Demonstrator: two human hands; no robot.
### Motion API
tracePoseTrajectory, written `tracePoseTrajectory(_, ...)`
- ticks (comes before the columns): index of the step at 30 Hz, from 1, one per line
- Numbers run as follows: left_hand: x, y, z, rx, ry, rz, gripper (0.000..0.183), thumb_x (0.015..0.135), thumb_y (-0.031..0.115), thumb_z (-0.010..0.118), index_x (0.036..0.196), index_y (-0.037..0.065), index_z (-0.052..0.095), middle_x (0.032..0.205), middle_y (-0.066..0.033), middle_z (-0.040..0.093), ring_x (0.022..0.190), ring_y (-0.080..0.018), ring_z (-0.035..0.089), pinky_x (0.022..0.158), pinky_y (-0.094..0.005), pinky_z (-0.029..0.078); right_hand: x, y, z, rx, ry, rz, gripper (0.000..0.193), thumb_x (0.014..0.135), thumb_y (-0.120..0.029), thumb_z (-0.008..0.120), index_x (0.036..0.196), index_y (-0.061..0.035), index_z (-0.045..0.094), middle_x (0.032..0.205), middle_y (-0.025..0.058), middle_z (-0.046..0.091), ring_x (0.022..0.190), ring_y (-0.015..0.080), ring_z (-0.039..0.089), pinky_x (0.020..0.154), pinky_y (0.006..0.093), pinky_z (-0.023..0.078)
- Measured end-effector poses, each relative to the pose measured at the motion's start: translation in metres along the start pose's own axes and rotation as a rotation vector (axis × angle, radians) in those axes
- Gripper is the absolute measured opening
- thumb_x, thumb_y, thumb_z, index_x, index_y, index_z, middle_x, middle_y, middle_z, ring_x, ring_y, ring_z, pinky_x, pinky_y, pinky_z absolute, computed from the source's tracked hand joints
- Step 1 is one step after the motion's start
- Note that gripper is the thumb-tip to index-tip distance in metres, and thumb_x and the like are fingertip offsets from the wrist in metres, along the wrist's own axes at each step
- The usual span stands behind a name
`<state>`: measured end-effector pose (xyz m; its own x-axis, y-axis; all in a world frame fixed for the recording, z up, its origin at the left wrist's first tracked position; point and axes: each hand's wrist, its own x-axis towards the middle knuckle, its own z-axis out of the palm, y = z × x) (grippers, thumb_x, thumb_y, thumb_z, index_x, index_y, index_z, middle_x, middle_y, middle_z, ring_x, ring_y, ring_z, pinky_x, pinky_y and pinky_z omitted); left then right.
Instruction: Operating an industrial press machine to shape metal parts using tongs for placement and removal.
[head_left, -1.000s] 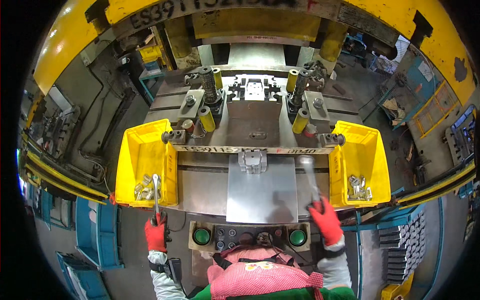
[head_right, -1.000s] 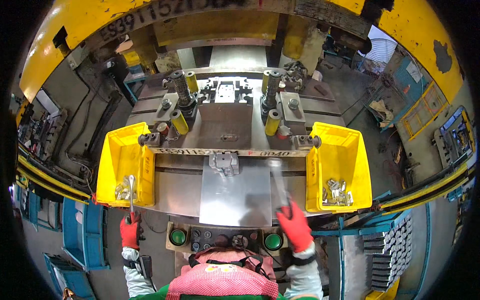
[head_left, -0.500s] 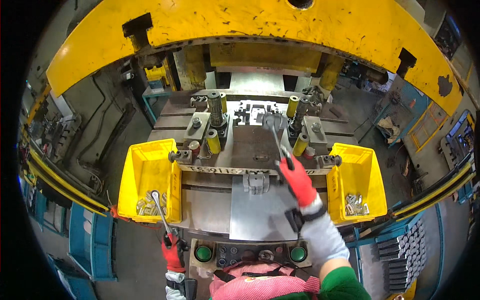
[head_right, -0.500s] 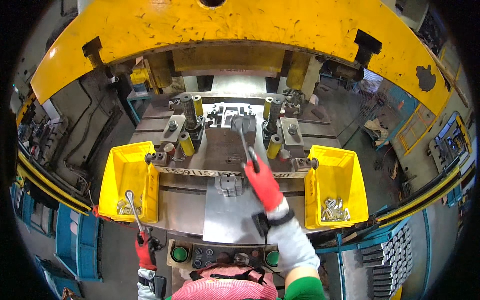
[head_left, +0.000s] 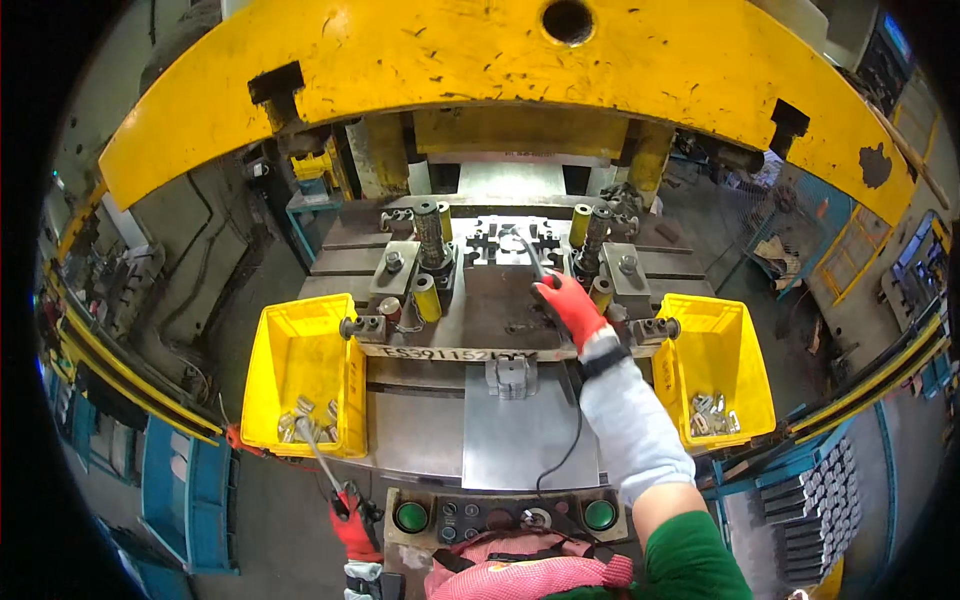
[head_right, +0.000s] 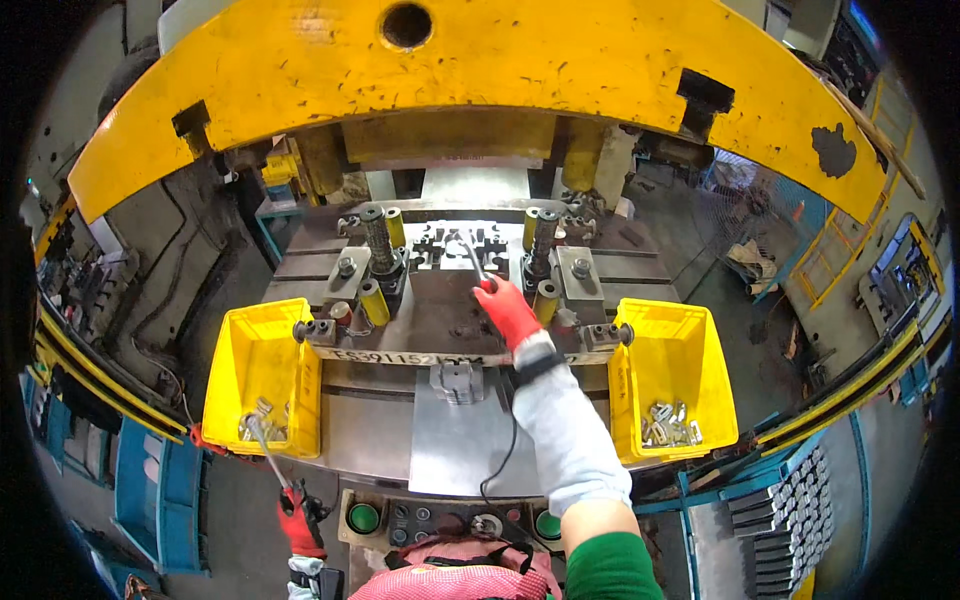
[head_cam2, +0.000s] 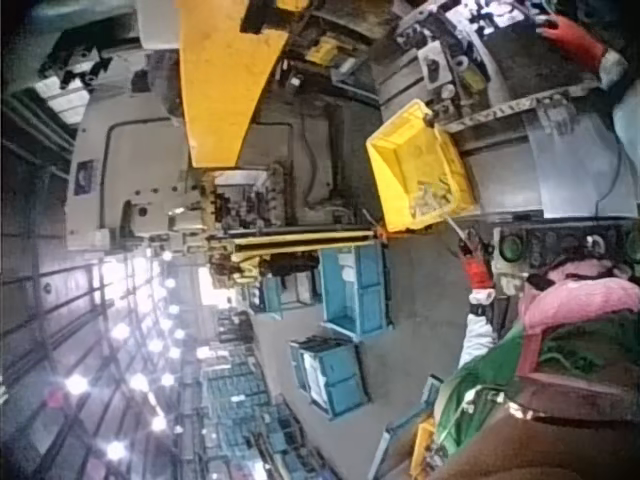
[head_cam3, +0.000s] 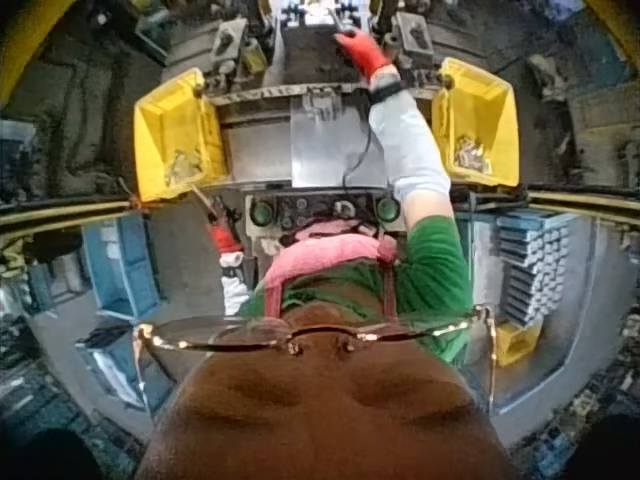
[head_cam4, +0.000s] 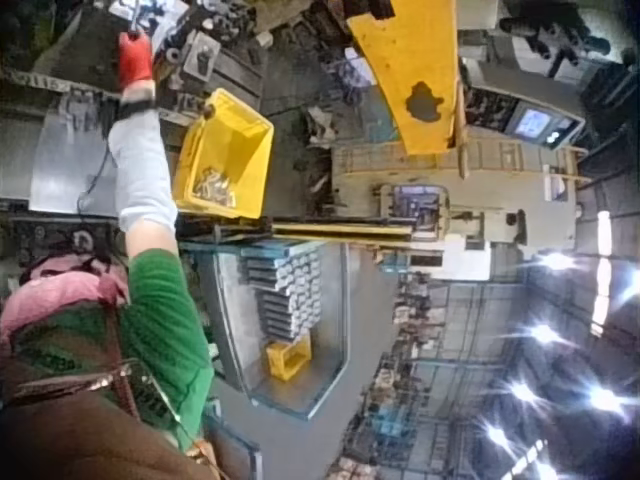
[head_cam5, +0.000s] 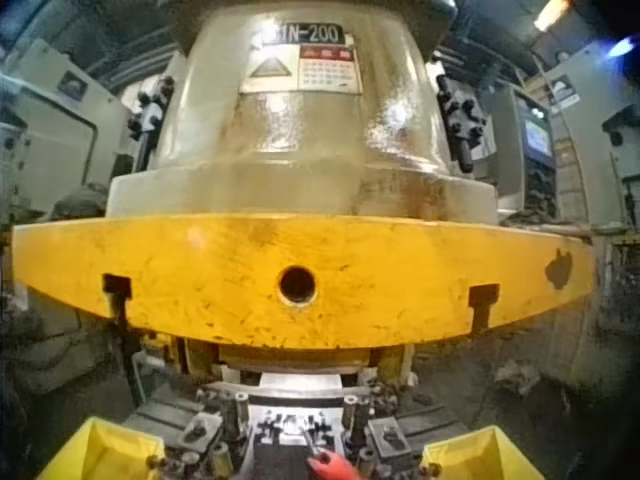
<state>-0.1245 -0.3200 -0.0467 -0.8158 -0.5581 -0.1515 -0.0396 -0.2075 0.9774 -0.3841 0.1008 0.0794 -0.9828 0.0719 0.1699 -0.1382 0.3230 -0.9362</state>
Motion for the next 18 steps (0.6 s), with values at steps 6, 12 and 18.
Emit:
tracePoseTrajectory(6,0.008,-0.086,-0.078,0.082,0.491,0.033,0.021,0.078,0.02,0.056,0.09,0.006,0.047,0.065,0.0009,0.045,0.052,-0.0101,0.043,0.043,-0.0243,0.037,-0.204,-0.034,-0.035,0.109,0.674,0.113,0.053,0.079,-0.011,0.05,0.126,-0.0065,0.027,0.091,0.0058,0.052,0.077,0.0106,0.047,0.069,0.0234,0.04)
tracePoseTrajectory(12,0.003,-0.143,-0.099,0.643,-0.173,-0.288,0.031,0.072,0.037,0.058,0.082,0.009,0.048,0.057,-0.0065,0.047,0.042,-0.0171,0.04,0.041,-0.031,0.037,-0.401,0.156,-0.099,-0.165,1.354,0.367,0.049,0.076,-0.022,0.056,0.113,0.0038,0.036,0.113,0.0156,0.042,0.096,0.0241,0.043,0.083,0.0345,0.033)
tracePoseTrajectory(18,0.049,-0.191,-0.085,1.14,-0.336,-0.598,0.099,0.049,0.057,0.066,0.114,-0.009,0.033,0.118,-0.0236,0.036,0.111,-0.0279,0.036,0.086,-0.0338,0.036,-0.48,0.287,-0.036,-0.175,0.506,0.715,0.062,0.065,-0.025,0.066,0.111,0.0048,0.038,0.099,0.02,0.05,0.09,0.0278,0.049,0.079,0.0337,0.039)
